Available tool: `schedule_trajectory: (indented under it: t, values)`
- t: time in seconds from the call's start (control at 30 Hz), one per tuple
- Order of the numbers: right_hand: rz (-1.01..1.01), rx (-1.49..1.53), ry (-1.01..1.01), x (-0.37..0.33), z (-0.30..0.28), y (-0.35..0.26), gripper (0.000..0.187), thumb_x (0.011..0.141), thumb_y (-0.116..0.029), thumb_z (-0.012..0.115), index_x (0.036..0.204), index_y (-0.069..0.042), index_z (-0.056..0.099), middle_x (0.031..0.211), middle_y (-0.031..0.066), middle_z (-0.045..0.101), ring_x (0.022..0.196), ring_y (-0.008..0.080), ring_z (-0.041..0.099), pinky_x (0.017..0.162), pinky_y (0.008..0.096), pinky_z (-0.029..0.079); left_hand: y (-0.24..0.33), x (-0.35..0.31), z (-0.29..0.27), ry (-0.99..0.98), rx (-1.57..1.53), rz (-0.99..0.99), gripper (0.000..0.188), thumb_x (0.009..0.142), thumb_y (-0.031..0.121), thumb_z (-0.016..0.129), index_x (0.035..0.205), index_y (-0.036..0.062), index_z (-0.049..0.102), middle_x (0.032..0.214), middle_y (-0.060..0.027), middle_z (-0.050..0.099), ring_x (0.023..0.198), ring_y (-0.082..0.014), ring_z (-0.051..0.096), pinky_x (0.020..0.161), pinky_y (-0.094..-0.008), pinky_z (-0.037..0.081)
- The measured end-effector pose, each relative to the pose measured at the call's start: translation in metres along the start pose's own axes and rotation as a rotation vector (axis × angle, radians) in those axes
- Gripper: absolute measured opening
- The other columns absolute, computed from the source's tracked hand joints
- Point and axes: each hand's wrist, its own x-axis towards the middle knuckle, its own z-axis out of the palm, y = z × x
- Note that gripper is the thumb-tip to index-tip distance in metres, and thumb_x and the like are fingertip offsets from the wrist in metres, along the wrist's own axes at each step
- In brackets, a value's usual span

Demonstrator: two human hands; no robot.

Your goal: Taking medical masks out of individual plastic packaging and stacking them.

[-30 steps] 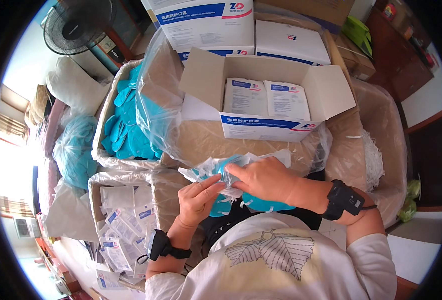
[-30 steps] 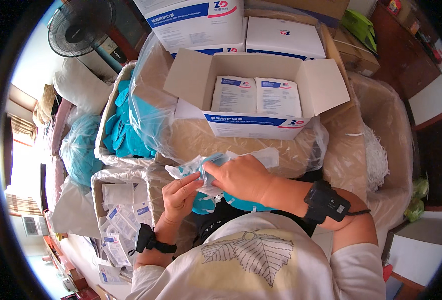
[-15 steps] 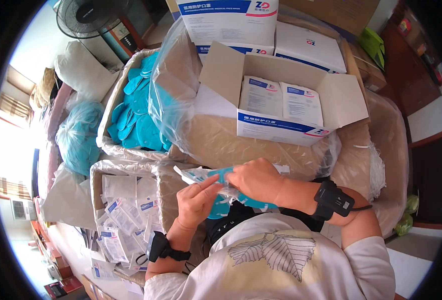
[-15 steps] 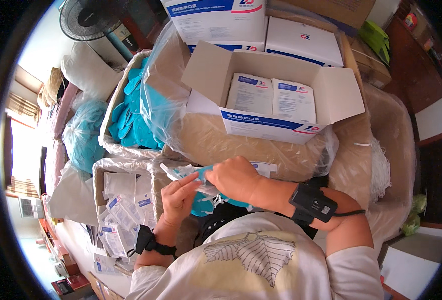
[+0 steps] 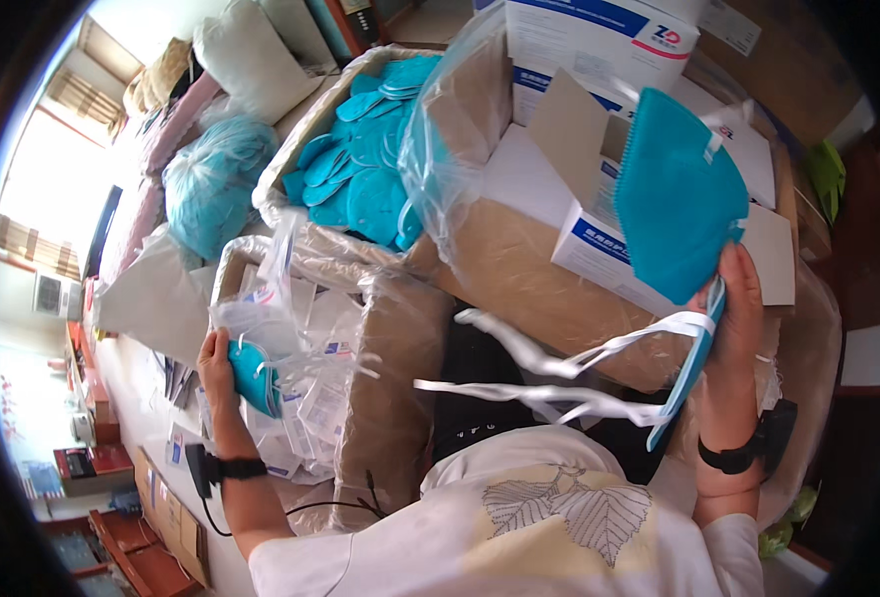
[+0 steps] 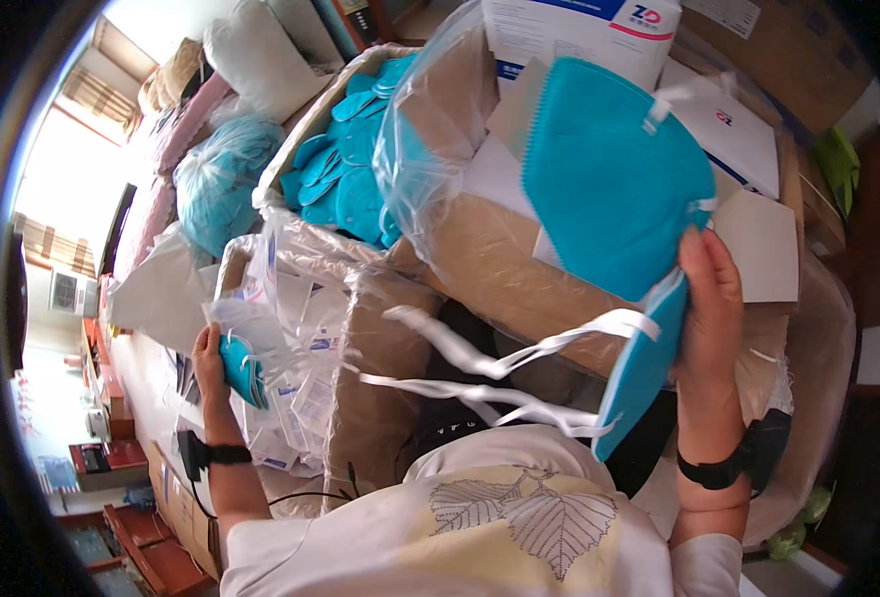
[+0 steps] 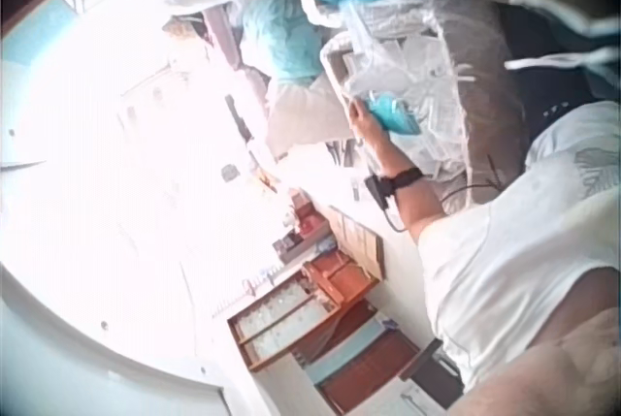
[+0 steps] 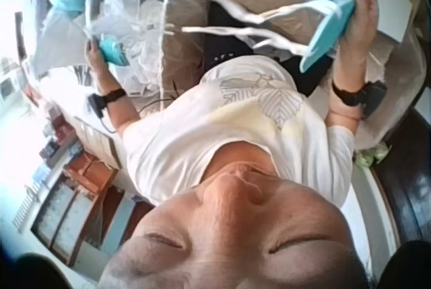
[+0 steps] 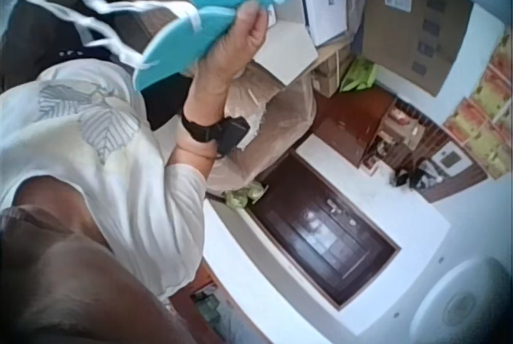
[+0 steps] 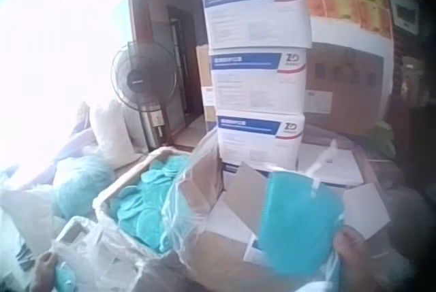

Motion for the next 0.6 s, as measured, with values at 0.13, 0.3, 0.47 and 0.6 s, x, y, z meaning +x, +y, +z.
schedule_trajectory:
  t: [0.13,0.3,0.47,0.6]
  values:
    - [-0.016,-0.062,0.106,-0.004,-0.003,0.0,0.019,0.089,-0.025,0.054,0.092,-0.006,0.058,0.072,-0.0046,0.054,0.065,0.001,0.051,0.056,0.0156,0.041,-0.037,0.016,-0.075,0.447,1.003,0.199,0.044,0.085,0.031,0.057,0.117,0.0009,0.052,0.101,-0.0138,0.062,0.087,-0.0255,0.06,0.076,-0.0328,0.045]
    - [0.082,-0.139,-0.051,-0.016,-0.021,0.0,0.018,0.088,-0.023,0.055,0.091,-0.005,0.059,0.074,-0.0042,0.055,0.065,0.0012,0.049,0.058,0.0155,0.04,0.063,-0.017,-0.009,0.393,0.754,0.435,0.041,0.086,0.03,0.055,0.121,0.0092,0.051,0.108,-0.0134,0.06,0.097,-0.0301,0.058,0.082,-0.0352,0.043]
    - [0.115,-0.238,-0.18,-0.03,-0.03,0.01,0.017,0.087,-0.021,0.056,0.084,-0.005,0.06,0.074,-0.0054,0.054,0.065,0.0017,0.047,0.058,0.0163,0.039,0.099,-0.034,0.036,-0.144,0.667,0.368,0.029,0.085,0.022,0.056,0.111,0.0097,0.059,0.092,-0.0093,0.065,0.083,-0.0186,0.06,0.075,-0.0293,0.044]
    - [0.203,-0.19,-0.253,-0.042,-0.031,0.014,0.016,0.087,-0.019,0.056,0.085,-0.004,0.061,0.072,-0.0051,0.054,0.064,0.0025,0.047,0.059,0.0167,0.039,0.147,-0.112,0.135,-0.736,0.31,0.291,0.026,0.085,0.014,0.056,0.109,0.0038,0.06,0.088,-0.0023,0.065,0.076,-0.0064,0.053,0.071,-0.021,0.043]
